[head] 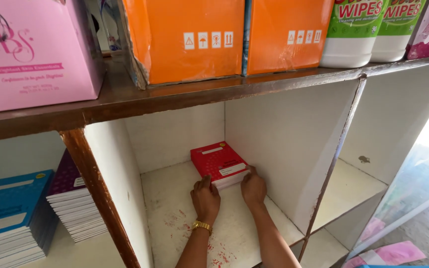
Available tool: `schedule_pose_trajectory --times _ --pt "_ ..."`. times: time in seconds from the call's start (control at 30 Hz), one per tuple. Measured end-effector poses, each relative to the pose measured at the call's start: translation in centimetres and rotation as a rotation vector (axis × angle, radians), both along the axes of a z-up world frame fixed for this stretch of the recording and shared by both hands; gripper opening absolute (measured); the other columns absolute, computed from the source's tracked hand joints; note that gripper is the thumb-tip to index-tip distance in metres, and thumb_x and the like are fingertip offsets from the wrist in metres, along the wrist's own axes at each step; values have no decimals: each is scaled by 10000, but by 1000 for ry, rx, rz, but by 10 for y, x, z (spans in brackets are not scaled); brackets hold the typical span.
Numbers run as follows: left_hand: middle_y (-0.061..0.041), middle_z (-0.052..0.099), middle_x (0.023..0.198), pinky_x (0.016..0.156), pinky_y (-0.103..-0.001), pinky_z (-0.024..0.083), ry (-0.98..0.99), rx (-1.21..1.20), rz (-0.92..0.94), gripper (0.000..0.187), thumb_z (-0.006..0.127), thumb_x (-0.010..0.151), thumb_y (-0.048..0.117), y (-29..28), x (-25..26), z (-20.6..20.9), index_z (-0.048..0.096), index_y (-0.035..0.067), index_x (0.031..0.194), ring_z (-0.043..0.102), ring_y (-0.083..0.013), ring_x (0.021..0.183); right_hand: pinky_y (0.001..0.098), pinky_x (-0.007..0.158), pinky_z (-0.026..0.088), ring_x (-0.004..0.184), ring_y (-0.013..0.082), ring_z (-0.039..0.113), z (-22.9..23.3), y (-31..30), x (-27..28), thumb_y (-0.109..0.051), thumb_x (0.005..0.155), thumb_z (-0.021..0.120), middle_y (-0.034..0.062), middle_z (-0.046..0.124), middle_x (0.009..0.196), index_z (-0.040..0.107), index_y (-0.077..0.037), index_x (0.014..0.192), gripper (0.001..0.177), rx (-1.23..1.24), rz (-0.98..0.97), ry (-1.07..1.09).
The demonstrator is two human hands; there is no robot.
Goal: The person organizes and stacks various notebooks and stationery items on store shelves.
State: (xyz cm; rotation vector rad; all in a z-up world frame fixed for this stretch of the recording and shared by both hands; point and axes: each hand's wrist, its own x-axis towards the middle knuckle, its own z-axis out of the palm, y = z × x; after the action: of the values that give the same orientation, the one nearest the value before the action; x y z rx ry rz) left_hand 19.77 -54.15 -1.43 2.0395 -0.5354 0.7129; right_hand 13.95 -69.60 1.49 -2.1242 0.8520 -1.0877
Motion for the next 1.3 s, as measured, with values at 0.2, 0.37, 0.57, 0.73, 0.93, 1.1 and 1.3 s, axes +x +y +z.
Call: schedule_pose_trajectory --times 0.2,0.37,0.57,0.73,0.93,1.1,1.3 --pt "-115 714 1255 959 -441 513 -29 -73 -82 324 682 935 214 4 -4 6 713 96 1236 644 -296 1128 471 751 593 809 347 742 -5 3 -4 -123 962 556 194 752 897 686 -175 1285 352 -88 25 168" --pt "-114 715 1242 917 -524 462 4 -54 -58 348 660 934 196 1 -1 -2 681 86 1264 634 -314 1102 489 803 569 864 377 725 -4 5 -7 -126 954 588 226 749 939 708 -209 1269 347 -134 9 156" --pt "-255 593 1318 1009 -533 400 20 -97 0 516 677 754 15 -6 -30 20 637 2 1268 498 -444 1193 362 672 581 738 231 715 6 11 -42 -78 941 624 165 748 909 645 -90 1292 352 185 184 -154" --pt "-225 550 1377 1097 -518 396 -105 -194 -216 384 651 872 3 19 -107 62 617 -5 1255 476 -433 1295 262 552 499 700 97 649 5 73 -180 -85 1005 543 52 715 926 655 -46 1235 259 311 264 -517" --pt "-206 500 1411 1019 -489 441 -117 -138 -512 276 625 940 0 80 -226 70 635 39 1213 497 -405 1279 223 585 487 701 78 628 -98 125 -303 -115 1027 580 36 717 862 707 -46 1141 184 561 30 -519" --pt "-207 508 1410 1034 -493 456 8 38 -743 293 613 926 0 113 -303 -27 640 41 1215 530 -390 1243 263 585 499 687 96 608 -192 227 -373 -42 986 576 53 697 840 714 -22 1100 180 664 -26 -242" --pt "-222 521 1398 1040 -475 451 295 435 -1004 291 630 919 55 134 -368 -140 647 17 1207 549 -381 1220 392 731 557 844 318 686 -206 297 -451 11 880 610 203 708 982 670 29 1096 225 335 35 123"
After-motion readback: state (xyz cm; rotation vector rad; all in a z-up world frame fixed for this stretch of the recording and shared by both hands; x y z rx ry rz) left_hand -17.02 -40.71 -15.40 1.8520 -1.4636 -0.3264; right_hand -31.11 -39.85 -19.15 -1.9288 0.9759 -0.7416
